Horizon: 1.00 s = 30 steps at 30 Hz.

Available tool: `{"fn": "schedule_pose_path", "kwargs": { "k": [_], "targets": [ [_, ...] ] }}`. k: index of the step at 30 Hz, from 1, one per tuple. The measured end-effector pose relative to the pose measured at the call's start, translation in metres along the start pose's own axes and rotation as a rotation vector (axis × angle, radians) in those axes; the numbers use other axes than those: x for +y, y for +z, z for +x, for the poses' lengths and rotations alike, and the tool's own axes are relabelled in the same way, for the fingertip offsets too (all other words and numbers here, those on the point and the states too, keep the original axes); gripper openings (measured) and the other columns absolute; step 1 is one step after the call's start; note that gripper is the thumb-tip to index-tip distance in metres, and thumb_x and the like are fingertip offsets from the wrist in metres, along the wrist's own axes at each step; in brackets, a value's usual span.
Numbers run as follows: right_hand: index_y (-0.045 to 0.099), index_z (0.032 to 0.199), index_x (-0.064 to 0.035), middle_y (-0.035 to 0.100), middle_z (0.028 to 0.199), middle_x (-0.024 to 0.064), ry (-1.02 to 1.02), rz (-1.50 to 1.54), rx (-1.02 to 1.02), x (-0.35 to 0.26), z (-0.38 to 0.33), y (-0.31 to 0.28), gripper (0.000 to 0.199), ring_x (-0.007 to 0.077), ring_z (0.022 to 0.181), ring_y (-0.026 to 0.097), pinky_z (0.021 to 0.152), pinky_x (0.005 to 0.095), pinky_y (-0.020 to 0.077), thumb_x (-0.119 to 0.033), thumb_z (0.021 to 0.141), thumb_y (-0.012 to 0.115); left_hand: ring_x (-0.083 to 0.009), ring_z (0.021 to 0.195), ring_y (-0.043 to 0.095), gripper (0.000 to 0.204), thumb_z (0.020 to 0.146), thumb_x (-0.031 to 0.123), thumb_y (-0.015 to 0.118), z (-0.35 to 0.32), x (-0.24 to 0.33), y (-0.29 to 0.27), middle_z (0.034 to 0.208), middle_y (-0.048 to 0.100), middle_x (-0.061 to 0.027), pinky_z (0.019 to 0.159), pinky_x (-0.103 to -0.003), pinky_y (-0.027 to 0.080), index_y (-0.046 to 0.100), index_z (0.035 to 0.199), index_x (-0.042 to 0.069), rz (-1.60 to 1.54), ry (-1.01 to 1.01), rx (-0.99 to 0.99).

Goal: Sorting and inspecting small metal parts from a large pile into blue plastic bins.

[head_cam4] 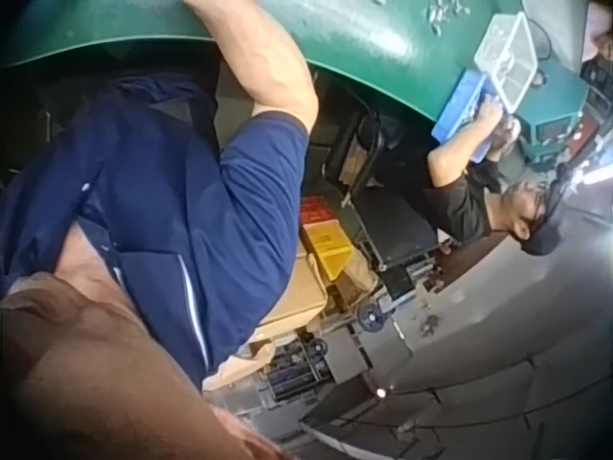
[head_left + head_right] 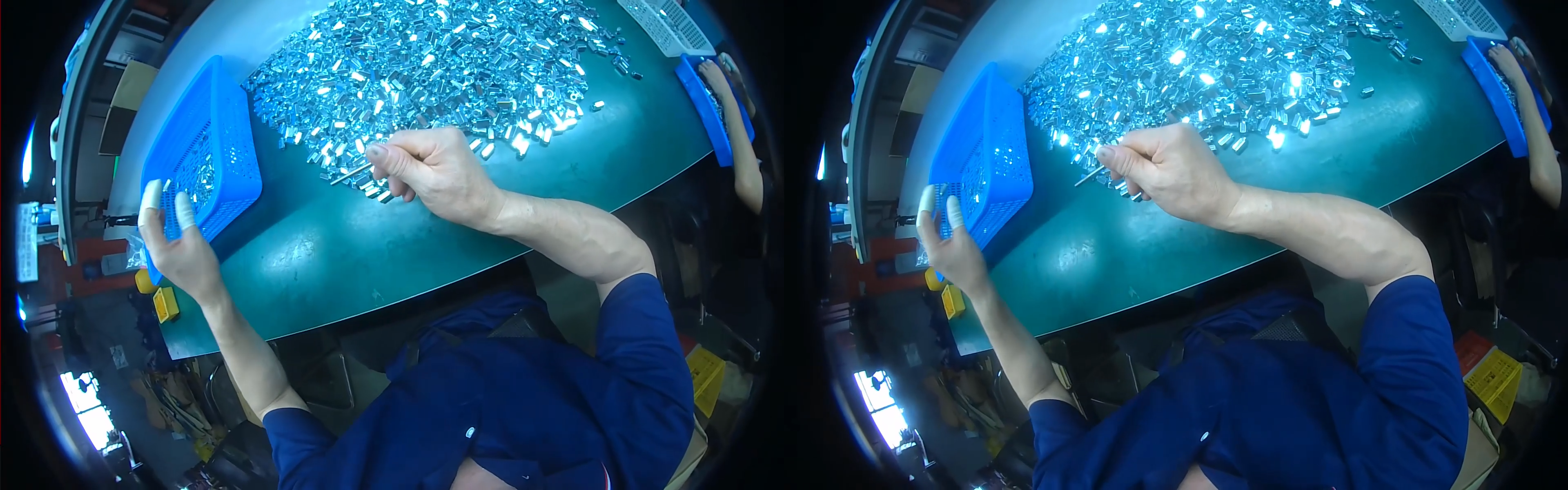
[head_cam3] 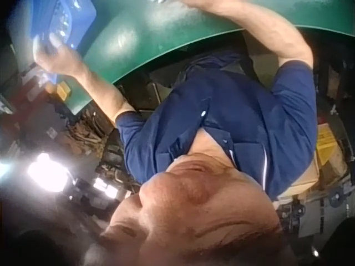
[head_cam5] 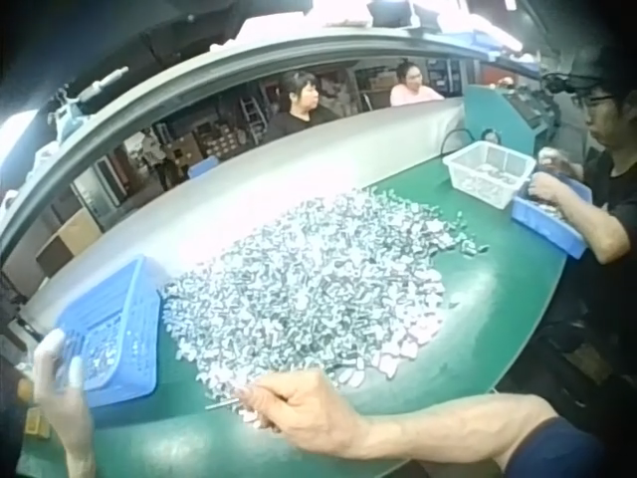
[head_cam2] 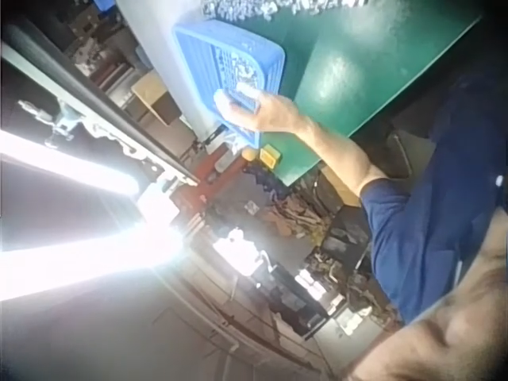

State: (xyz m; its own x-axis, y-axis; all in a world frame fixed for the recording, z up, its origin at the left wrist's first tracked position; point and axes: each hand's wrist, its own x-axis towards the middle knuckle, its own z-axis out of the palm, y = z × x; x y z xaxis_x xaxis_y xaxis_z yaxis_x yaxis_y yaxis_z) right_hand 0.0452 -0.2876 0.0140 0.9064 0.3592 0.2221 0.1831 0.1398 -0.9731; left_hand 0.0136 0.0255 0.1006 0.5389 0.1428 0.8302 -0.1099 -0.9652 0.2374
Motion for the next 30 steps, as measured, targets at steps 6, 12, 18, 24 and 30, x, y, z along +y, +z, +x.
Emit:
{"fn": "schedule_pose_path", "kwargs": {
  "k": [6,12,18,24,30],
  "targets": [
    [0.074,0.086,-0.0005,0.065,0.064,0.0028,-0.005,-0.077,-0.060,0.002,0.000,0.004,0.044,0.0078,0.058,0.060,0.052,0.0240,0.0468,-0.037,0.108,0.061,-0.0293,0.091,0.068,0.025,0.085,0.008,0.082,-0.078,0.020,0.053,0.096,0.071,-0.0120,0.082,-0.039,0.054,0.074,0.109,0.004,-0.201,0.028,-0.615],
    [0.074,0.087,-0.0001,0.065,0.064,0.0028,0.002,-0.048,-0.006,0.006,0.002,0.002,0.042,0.0077,0.057,0.060,0.051,0.0243,0.0458,-0.035,0.107,0.062,-0.0304,0.097,0.065,0.026,0.085,0.009,0.081,-0.093,0.030,0.075,0.104,0.068,-0.0122,0.085,-0.042,0.052,0.074,0.110,0.004,-0.096,-0.019,-0.699],
    [0.074,0.088,-0.0003,0.066,0.065,0.0032,0.010,-0.078,-0.075,0.002,-0.001,0.001,0.038,0.0083,0.058,0.060,0.052,0.0248,0.0470,-0.032,0.106,0.064,-0.0327,0.106,0.064,0.030,0.085,0.005,0.080,-0.092,0.033,0.061,0.111,0.067,-0.0146,0.093,-0.043,0.052,0.072,0.114,0.004,-0.160,-0.047,-0.734],
    [0.074,0.093,0.0002,0.069,0.071,0.0053,-0.021,-0.143,-0.070,0.011,-0.001,0.006,0.028,0.0092,0.061,0.062,0.056,0.0270,0.0502,-0.024,0.104,0.065,-0.0294,0.099,0.068,0.021,0.087,0.000,0.077,-0.097,0.032,0.056,0.104,0.069,-0.0128,0.088,-0.039,0.054,0.072,0.107,0.000,-0.319,-0.091,-0.674],
    [0.075,0.097,0.0002,0.069,0.073,0.0053,-0.025,-0.191,-0.064,0.012,0.001,0.005,0.023,0.0100,0.062,0.063,0.057,0.0280,0.0513,-0.020,0.102,0.066,-0.0189,0.091,0.067,0.018,0.089,-0.002,0.076,-0.093,0.057,0.035,0.100,0.069,-0.0093,0.083,-0.031,0.053,0.071,0.107,-0.002,-0.599,-0.203,-0.706]
  ]
}}
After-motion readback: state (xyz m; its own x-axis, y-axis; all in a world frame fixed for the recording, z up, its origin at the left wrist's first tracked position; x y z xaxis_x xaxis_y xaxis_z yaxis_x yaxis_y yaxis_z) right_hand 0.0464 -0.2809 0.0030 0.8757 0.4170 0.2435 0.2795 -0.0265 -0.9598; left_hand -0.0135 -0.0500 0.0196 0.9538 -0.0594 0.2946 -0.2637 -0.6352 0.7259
